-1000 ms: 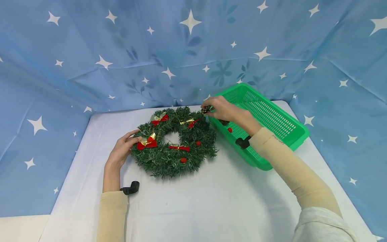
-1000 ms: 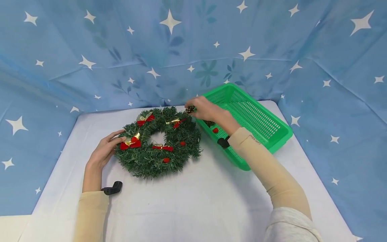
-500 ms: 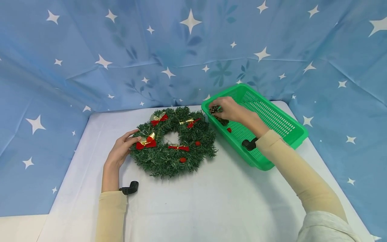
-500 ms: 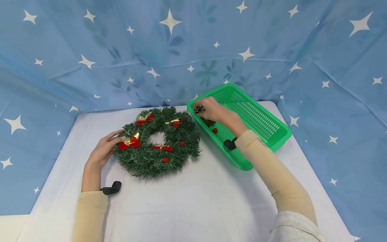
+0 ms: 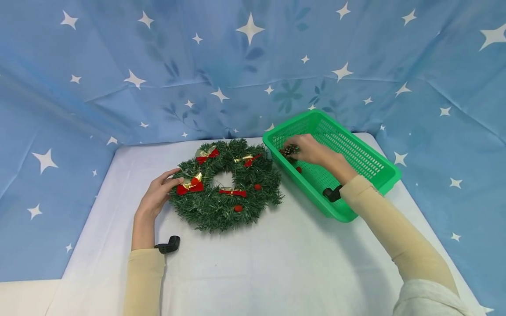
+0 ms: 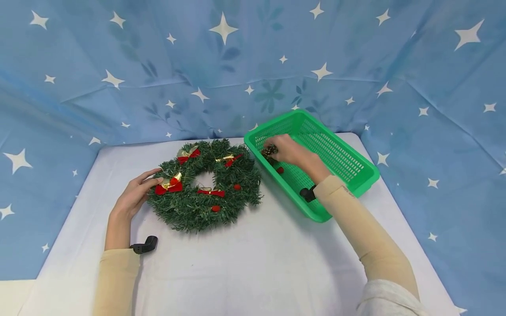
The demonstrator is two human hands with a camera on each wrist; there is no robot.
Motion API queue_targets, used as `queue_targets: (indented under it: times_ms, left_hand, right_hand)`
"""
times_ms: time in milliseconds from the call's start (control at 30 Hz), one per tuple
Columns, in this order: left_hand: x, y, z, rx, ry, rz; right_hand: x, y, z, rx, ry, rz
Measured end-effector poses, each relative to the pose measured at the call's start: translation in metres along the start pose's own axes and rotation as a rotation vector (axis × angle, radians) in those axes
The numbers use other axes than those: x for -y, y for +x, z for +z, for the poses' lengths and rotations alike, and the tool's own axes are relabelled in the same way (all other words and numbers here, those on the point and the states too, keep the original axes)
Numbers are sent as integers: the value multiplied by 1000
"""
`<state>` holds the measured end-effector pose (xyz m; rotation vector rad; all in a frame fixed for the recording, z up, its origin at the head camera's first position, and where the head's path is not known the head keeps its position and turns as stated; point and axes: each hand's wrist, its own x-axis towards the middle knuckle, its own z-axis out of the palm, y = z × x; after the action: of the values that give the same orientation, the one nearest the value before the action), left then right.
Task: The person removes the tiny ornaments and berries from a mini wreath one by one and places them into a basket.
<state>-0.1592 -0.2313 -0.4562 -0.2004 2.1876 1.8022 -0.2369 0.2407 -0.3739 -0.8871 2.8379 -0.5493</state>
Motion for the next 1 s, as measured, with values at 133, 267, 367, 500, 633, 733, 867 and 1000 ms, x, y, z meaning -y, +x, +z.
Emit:
queue_targets:
  times_ms: [133,267,367,500,633,733,867,1000]
  left_hand:
    - [0,0,0,11,-16,4]
    - [0,-1,-1,15,-26,5]
    - [0,-1,-1,15,-28,7]
    - [-1,-2,-1,11,-22,11]
    - [-2,-3,0,11,-19,12]
    - [-2,-3,-1,11,-25,15]
    - [-2,-3,-1,9,-25,20]
    - [-3,-3,-1,11,-17,16]
  right_hand:
    - [-9,-5,6,1,2,19]
    - [-17,-10,11,10,5,59]
    - [-21,-13,16,35,23,91]
    - [-23,-16,20,44,44,99]
    - [-24,-18,23,32,34,89]
    - [-24,-18,24,32,25,87]
    - [-23,-19,27,28,17,75]
    - [-23,-21,29,22,11,67]
